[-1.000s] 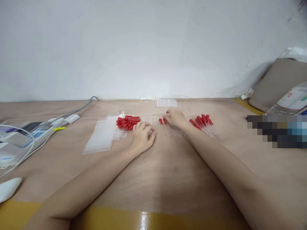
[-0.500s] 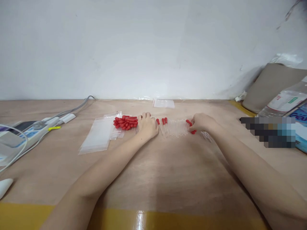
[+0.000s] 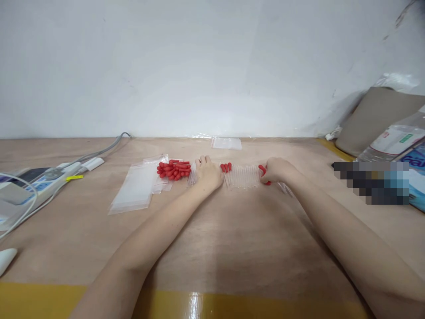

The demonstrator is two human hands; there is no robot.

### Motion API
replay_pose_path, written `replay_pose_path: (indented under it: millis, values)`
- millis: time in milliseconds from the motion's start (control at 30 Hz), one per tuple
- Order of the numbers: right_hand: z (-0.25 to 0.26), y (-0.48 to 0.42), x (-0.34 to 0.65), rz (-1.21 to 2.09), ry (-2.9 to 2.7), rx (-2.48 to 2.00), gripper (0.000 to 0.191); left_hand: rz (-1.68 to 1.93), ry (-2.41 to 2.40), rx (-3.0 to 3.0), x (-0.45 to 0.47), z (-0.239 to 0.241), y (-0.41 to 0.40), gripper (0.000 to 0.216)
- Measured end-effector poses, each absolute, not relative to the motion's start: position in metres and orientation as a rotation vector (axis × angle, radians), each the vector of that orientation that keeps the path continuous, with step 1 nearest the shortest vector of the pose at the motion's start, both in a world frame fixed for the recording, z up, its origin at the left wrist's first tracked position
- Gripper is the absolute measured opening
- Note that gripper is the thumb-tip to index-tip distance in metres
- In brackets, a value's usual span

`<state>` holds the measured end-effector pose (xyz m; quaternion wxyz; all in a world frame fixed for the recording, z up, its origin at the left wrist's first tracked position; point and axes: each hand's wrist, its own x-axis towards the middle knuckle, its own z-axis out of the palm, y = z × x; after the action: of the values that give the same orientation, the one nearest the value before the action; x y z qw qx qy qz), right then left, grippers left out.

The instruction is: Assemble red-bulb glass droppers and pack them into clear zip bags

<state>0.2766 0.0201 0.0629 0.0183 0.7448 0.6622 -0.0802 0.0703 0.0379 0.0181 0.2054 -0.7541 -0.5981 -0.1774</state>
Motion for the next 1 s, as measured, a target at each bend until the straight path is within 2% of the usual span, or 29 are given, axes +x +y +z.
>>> replay_pose_path:
  millis: [133, 267, 367, 467, 667, 1000]
  values:
    - [0.068, 0.021, 0.283, -0.384, 2.165, 2.378, 0.013, -0.528, -1.696, -2.091, 0.066, 0.023, 0.040, 0.031]
    - [0.070, 0.024, 0.286, -0.387, 2.280, 2.645, 0.009, -0.616, -1.676, -2.124, 0.048, 0.035, 0.027, 0.035]
    - [0.063, 0.023, 0.279, -0.581, 2.431, 2.711, 0.014, -0.635, -1.557, -2.293, 0.030, 0.041, 0.002, 0.023]
    - [0.049, 0.013, 0.264, -0.712, 2.785, 2.535, 0.021, -0.591, -1.326, -2.499, 0.010, 0.038, -0.026, 0.015]
    - [0.025, -0.028, 0.231, -0.205, 3.351, 1.824, 0.019, -0.641, -1.175, -2.699, -0.005, 0.025, -0.043, 0.006]
    - [0.007, -0.039, 0.228, -0.100, 3.519, 1.584, 0.016, -0.933, -1.319, -2.789, 0.024, 0.009, -0.032, 0.010]
